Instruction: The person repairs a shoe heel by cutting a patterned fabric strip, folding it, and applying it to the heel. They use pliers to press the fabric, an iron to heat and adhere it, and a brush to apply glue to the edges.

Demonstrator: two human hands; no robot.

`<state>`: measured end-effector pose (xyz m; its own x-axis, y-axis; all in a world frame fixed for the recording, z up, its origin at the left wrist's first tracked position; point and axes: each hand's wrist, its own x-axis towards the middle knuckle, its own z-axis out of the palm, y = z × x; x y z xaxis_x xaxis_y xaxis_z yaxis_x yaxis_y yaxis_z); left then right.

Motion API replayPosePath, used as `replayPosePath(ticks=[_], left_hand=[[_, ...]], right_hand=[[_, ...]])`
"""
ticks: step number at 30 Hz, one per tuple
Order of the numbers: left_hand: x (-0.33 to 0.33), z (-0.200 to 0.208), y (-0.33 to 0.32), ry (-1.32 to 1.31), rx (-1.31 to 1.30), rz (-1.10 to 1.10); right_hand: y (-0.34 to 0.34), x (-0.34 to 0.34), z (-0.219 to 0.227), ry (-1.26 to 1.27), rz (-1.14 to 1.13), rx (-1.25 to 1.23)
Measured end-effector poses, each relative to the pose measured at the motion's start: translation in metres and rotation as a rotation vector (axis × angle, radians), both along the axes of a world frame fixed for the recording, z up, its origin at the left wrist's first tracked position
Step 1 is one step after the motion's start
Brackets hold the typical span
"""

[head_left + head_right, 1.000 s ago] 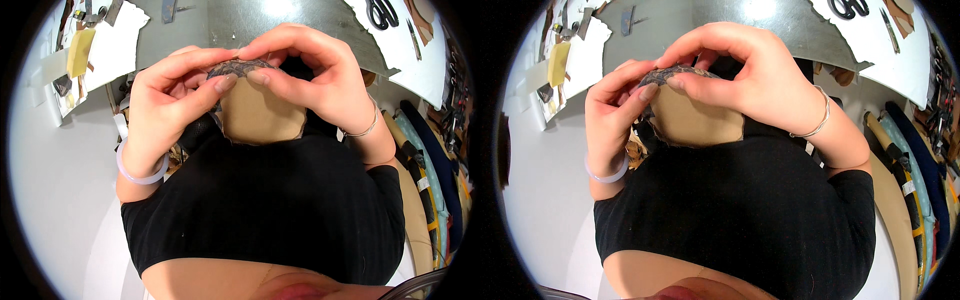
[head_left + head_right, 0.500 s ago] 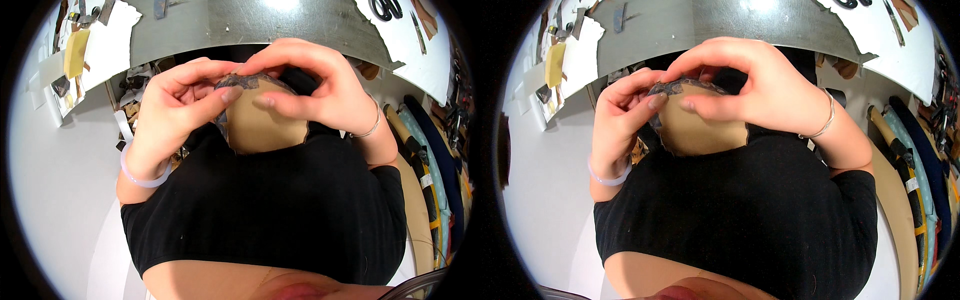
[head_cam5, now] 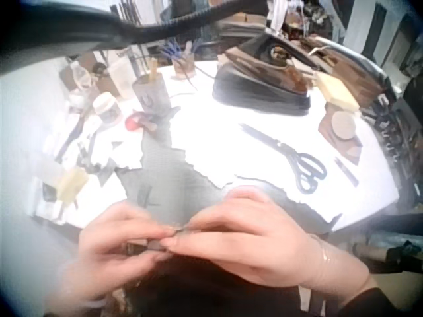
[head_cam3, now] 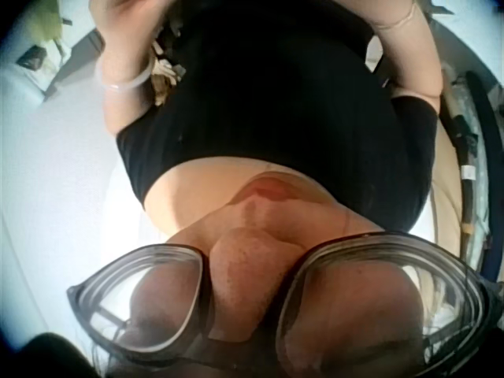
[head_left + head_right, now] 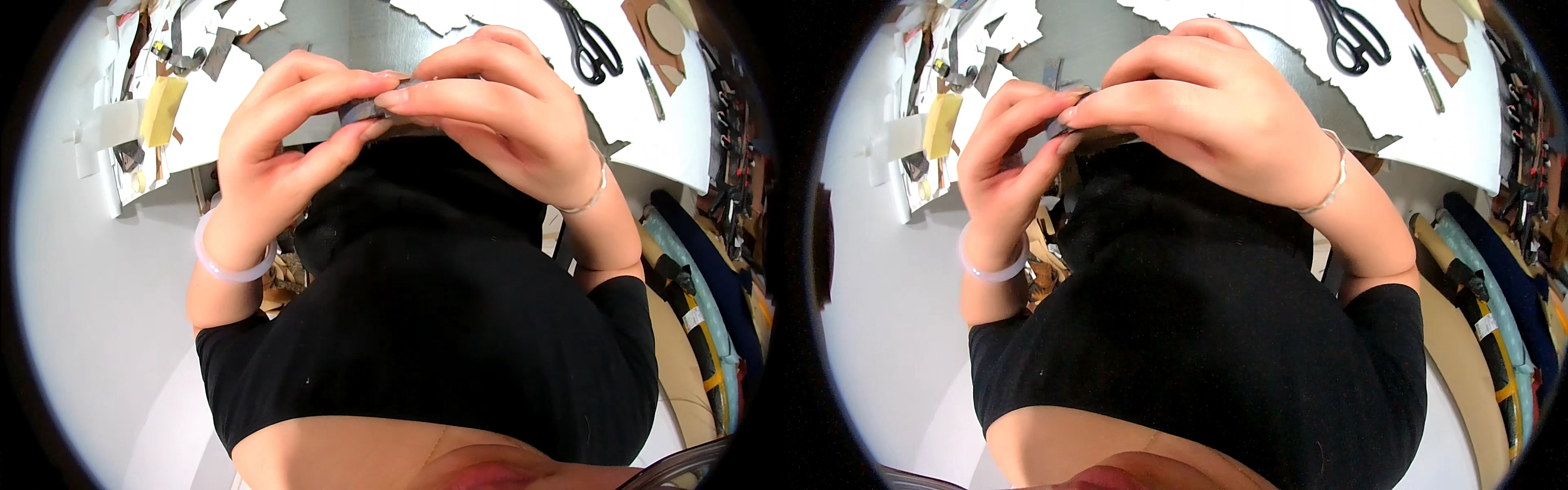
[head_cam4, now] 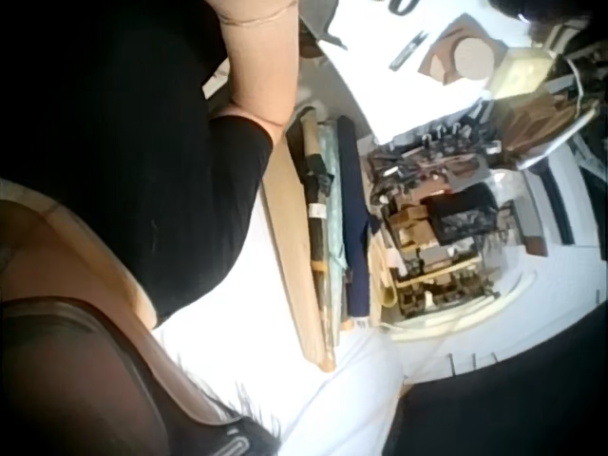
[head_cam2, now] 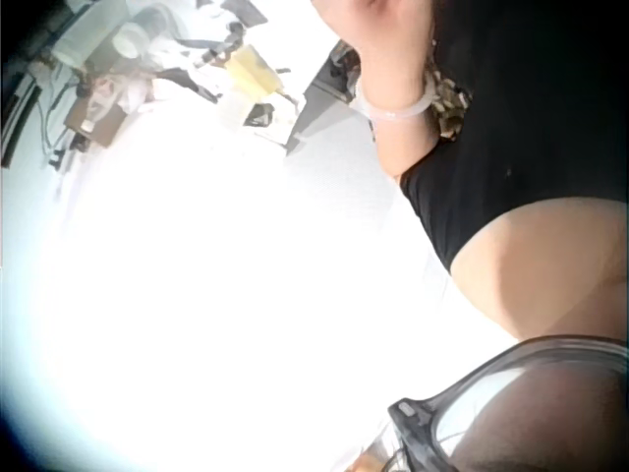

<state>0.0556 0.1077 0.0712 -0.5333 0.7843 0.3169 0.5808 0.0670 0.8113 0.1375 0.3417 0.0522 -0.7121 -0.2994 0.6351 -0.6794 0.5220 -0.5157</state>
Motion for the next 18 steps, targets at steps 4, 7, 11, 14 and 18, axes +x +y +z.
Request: replayPosePath(ticks=[4, 7, 11, 14, 18], left_hand=[[-0.006, -0.03, 0.009, -0.109, 0.104, 0.099], [-0.007, -0.043, 0.009, -0.166, 0.116, 0.12], [-0.011, -0.048, 0.008, -0.247, 0.184, 0.074], [-0.015, -0.058, 0.006, -0.365, 0.263, 0.071], [-0.014, -0.066, 0.006, -0.458, 0.33, 0.097]], right_hand=[[0.004, -0.015, -0.023, 0.085, -0.055, 0.074], [0.001, -0.017, -0.026, 0.065, -0.066, 0.094], [-0.003, -0.019, -0.021, 0.007, -0.088, 0.168], [-0.008, -0.022, -0.017, -0.026, -0.086, 0.2], [-0.012, -0.025, -0.014, -0.07, -0.077, 0.217]])
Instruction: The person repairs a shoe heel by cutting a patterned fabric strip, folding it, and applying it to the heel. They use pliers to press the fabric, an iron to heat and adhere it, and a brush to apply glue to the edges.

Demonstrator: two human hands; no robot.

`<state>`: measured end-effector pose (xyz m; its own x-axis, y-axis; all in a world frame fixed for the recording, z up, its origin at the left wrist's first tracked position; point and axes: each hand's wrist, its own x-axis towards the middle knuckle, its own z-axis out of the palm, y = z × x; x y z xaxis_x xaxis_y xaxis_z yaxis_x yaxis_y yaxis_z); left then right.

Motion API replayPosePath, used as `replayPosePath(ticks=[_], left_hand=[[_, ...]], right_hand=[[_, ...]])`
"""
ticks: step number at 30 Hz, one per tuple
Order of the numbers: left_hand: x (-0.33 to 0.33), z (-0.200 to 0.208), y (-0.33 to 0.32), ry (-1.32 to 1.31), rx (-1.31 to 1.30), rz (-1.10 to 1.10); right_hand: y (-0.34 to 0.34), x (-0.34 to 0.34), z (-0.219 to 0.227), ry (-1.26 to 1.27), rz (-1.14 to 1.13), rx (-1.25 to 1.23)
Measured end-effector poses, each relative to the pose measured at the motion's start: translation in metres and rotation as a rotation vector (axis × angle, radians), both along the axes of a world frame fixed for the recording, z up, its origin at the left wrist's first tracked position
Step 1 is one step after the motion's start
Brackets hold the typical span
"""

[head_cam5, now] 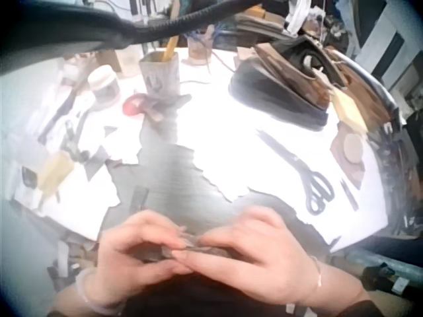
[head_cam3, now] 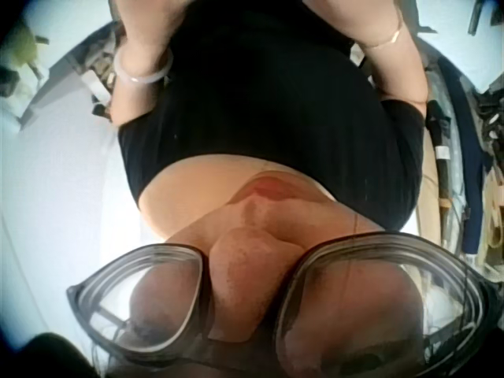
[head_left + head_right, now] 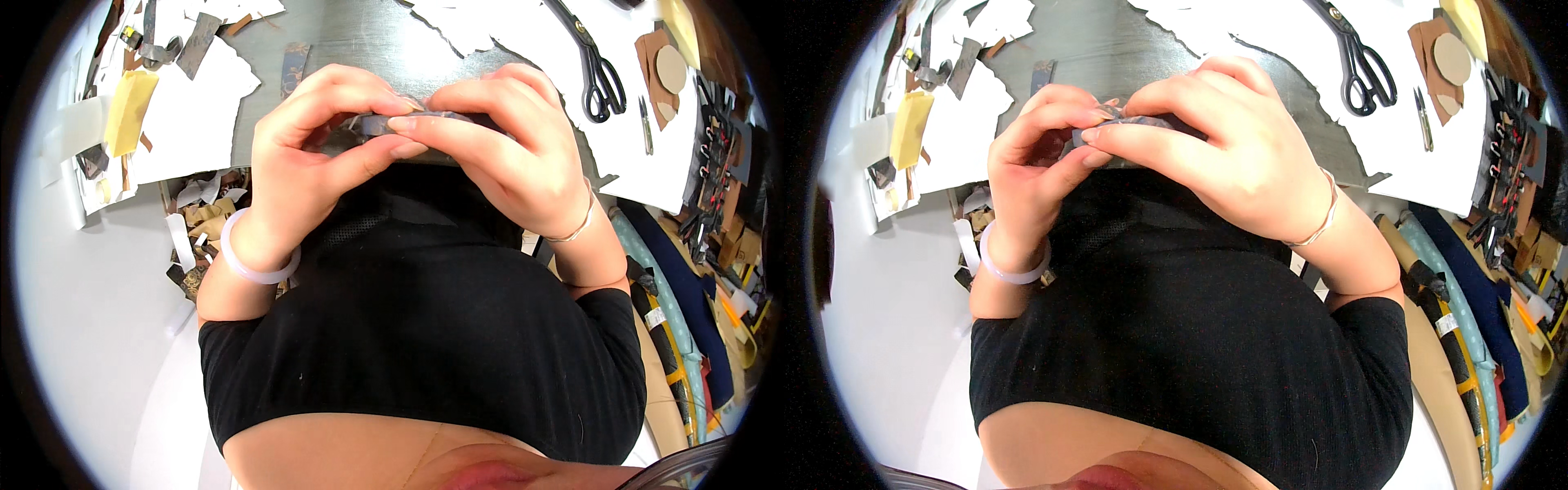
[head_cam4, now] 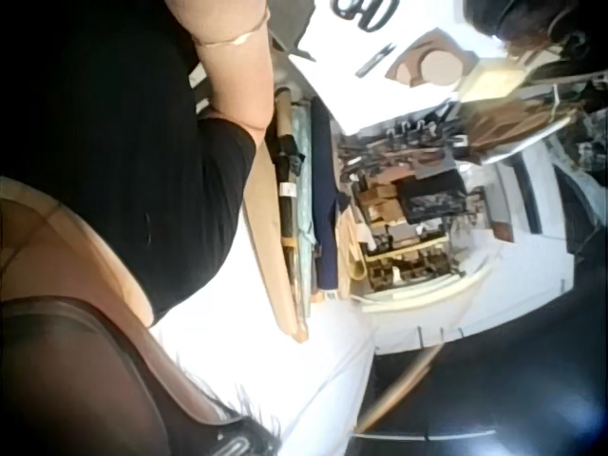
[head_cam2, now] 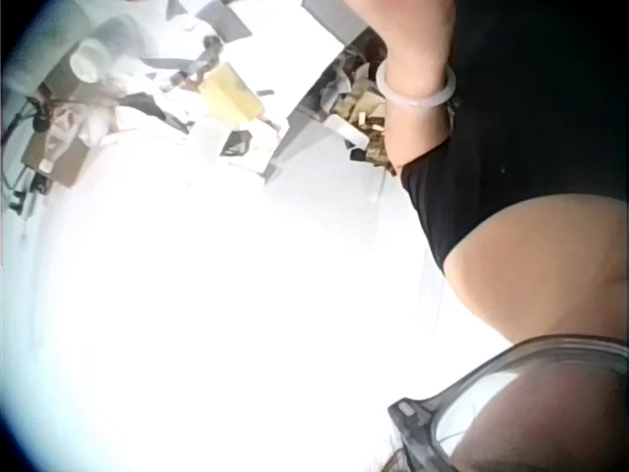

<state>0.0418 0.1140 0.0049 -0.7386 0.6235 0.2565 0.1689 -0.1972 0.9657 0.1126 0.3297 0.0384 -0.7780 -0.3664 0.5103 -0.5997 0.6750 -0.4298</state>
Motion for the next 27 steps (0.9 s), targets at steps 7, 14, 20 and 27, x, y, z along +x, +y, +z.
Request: replayPosePath(ticks=[7, 14, 20, 27], left_hand=[[-0.005, -0.016, -0.007, 0.058, -0.031, -0.04], [0.0, -0.024, -0.007, 0.02, -0.033, 0.032], [0.002, -0.026, -0.008, 0.039, 0.003, 0.048], [-0.003, -0.024, -0.004, 0.145, 0.097, 0.039]], right_hand=[[-0.001, -0.002, 0.001, -0.091, -0.02, 0.064], [-0.003, 0.001, -0.008, -0.223, -0.068, -0.05], [-0.008, 0.003, -0.026, -0.148, -0.086, -0.211], [-0.02, 0.007, -0.036, -0.151, -0.011, -0.474]])
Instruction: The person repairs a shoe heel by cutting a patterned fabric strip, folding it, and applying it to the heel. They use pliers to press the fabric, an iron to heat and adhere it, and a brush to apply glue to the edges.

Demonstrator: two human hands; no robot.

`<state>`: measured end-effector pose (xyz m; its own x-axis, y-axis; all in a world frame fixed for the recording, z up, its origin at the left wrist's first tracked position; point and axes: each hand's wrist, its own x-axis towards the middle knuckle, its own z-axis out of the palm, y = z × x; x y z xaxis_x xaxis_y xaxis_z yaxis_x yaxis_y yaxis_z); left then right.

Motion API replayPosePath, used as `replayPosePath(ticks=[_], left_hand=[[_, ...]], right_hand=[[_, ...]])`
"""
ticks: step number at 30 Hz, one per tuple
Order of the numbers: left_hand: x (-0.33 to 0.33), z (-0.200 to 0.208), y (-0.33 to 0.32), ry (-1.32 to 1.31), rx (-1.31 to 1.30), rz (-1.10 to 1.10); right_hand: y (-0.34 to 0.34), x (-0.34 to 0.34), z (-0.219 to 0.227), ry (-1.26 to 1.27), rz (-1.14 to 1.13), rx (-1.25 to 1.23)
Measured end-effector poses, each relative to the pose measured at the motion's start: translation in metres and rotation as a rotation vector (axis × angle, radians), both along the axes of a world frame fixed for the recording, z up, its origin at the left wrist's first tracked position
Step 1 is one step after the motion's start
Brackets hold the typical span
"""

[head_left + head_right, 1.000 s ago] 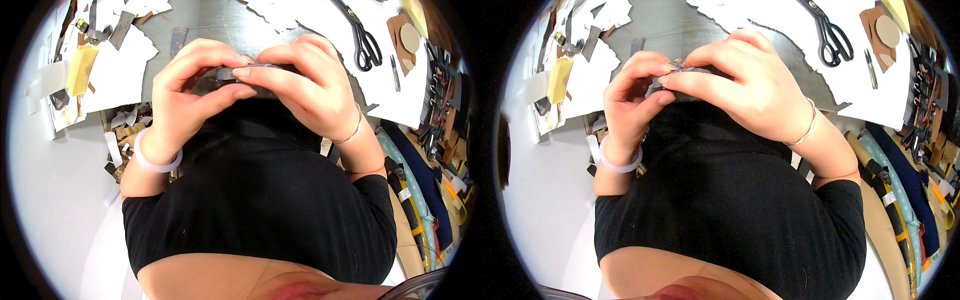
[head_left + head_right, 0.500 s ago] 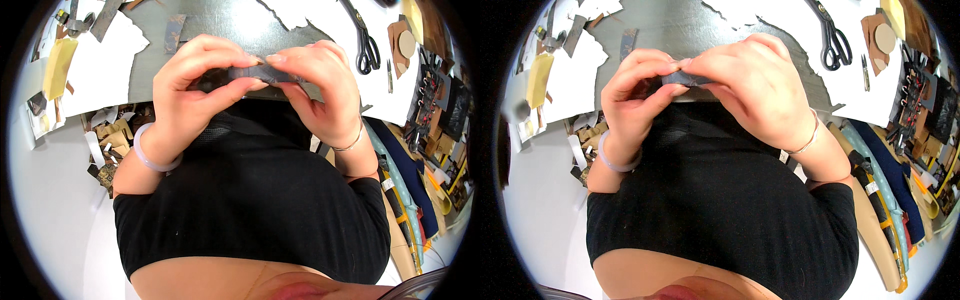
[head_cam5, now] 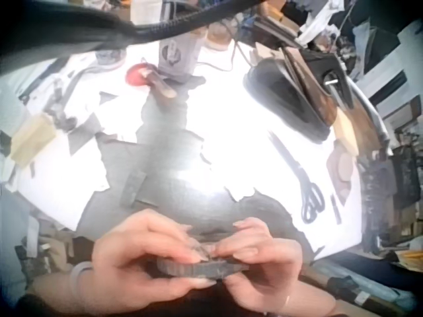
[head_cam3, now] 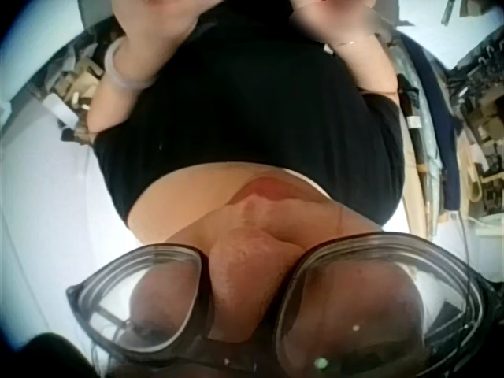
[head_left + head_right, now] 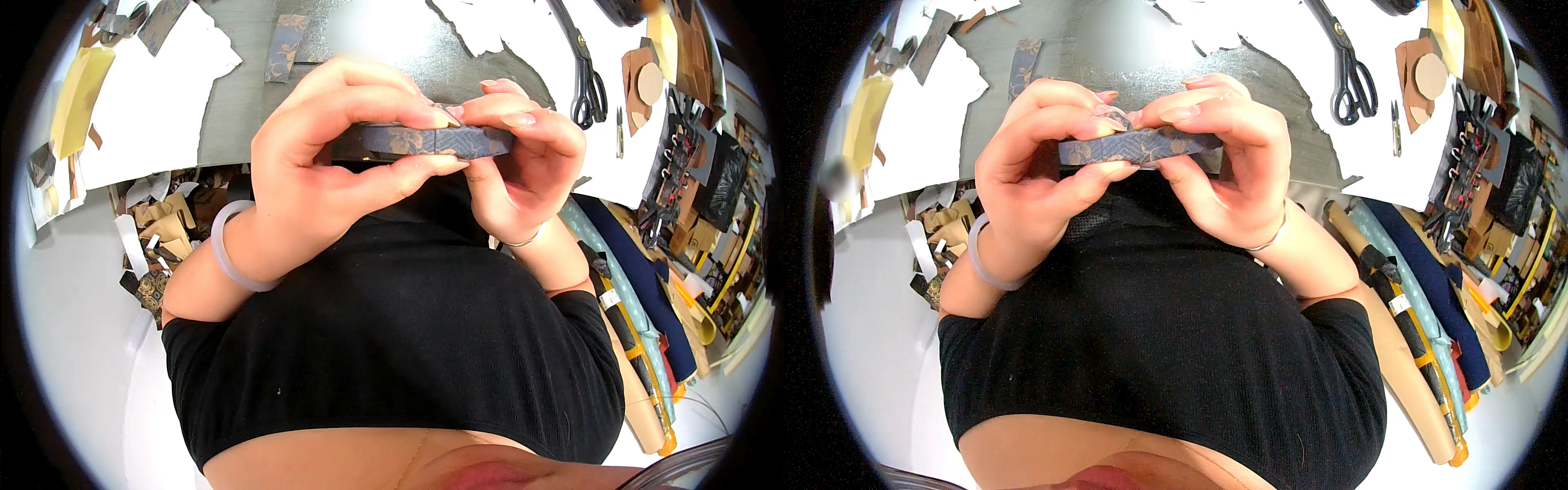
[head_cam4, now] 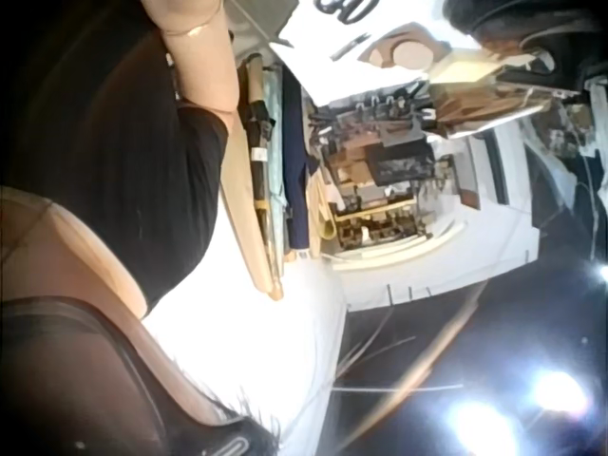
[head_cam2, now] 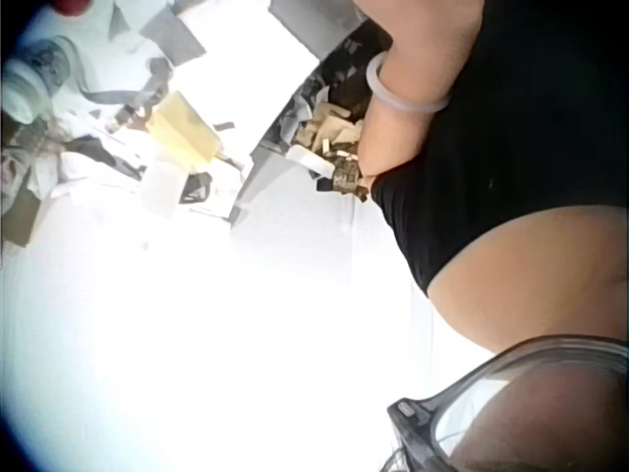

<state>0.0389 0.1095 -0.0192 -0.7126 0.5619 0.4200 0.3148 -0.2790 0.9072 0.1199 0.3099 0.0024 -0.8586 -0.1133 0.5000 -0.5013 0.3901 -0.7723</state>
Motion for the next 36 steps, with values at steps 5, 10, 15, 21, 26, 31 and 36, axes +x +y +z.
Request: replayPosePath(ticks=[5, 10, 15, 21, 26, 31, 36], left_hand=[[0.002, 0.005, 0.003, -0.096, 0.05, -0.021], [0.001, 0.012, 0.001, -0.119, 0.016, -0.025], [-0.001, 0.014, 0.003, -0.127, 0.048, 0.065], [-0.014, 0.034, -0.019, -0.182, 0.081, 0.194], [-0.039, 0.065, -0.045, -0.142, 0.036, 0.237], [-0.047, 0.07, -0.103, 0.056, -0.152, 0.368], [-0.056, 0.058, -0.121, 0.08, -0.243, 0.388]], right_hand=[[-0.01, -0.001, -0.009, 0.036, -0.009, -0.14], [-0.014, -0.004, -0.01, 0.045, -0.002, -0.221], [-0.025, -0.008, -0.005, -0.004, -0.039, -0.304], [-0.053, -0.039, 0.009, -0.043, -0.011, -0.425], [-0.059, -0.078, 0.048, 0.068, -0.011, -0.121], [-0.012, -0.167, 0.095, 0.573, -0.405, 0.329], [0.026, -0.263, 0.159, -0.016, -0.491, 1.007]])
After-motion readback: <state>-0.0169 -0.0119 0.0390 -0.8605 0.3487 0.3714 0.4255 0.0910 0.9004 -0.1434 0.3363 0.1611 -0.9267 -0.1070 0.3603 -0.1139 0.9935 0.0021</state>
